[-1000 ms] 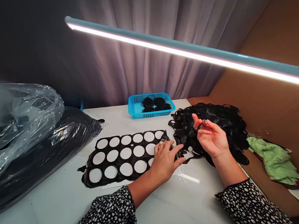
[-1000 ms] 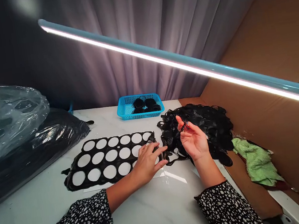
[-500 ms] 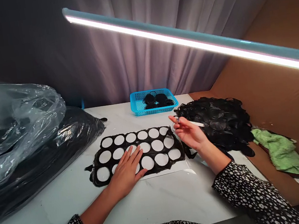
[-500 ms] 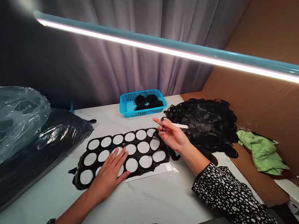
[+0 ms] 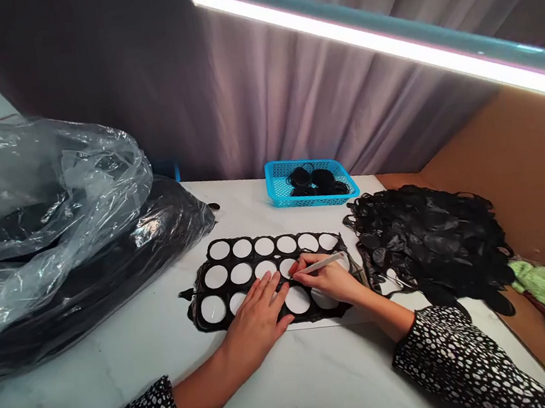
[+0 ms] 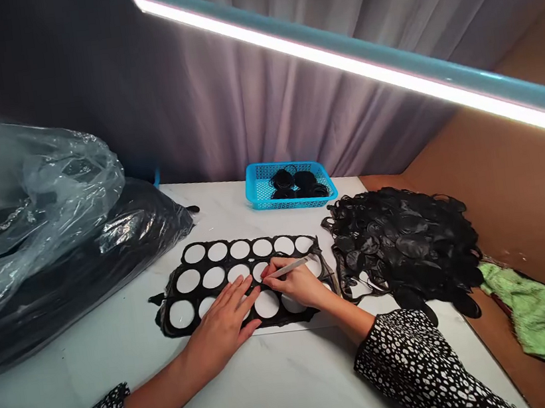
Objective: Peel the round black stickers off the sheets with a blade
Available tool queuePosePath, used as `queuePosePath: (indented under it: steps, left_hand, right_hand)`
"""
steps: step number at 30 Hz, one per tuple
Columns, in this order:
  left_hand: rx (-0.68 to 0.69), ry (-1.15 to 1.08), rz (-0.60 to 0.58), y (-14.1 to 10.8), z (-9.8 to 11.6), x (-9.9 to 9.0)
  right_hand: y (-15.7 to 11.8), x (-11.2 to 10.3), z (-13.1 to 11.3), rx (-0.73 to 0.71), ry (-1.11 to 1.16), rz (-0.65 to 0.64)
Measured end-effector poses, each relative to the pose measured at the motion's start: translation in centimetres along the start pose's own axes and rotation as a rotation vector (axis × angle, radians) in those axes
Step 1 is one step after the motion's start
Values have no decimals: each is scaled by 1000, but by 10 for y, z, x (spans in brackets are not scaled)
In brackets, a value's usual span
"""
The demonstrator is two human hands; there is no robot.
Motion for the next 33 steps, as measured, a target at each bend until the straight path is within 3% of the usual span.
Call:
queuePosePath:
  steps: [12, 15, 20, 22, 26, 28, 30, 33]
  left_hand:
    - [7, -16, -10, 0, 2, 1]
    - [7, -13, -7, 0, 2, 2]
    - [3, -18, -18, 1, 1, 5]
    - [-1, -31, -17, 0, 0, 6]
    - [-7, -31, -25, -3, 0, 5]
    - [0, -35, -13, -2, 1, -1]
    - [2, -39, 9, 4, 2, -11]
    - [-29, -20, 59, 22, -2, -23]
  right_hand:
    - [-1, 4, -1, -62, -149, 24]
    - [-5, 13, -4, -98, -354, 28]
    - [-9, 29, -13, -222, -900, -13]
    - [-4, 7, -15, -218, -953, 63]
    - [10, -86, -10, -35, -824, 485]
    - [15, -117, -3, 15, -682, 581]
    - [23, -124, 4, 7, -486, 539]
    - [34, -102, 12, 19, -241, 382]
Point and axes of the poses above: each hand's wrist, its own y-axis towards the middle knuckle, its own x-axis out of the palm, z = x × y, the point moved 7 cm from there along y, towards the middle knuckle, and after that the axes turned 10 degrees about -z, right-handed, at the moved point
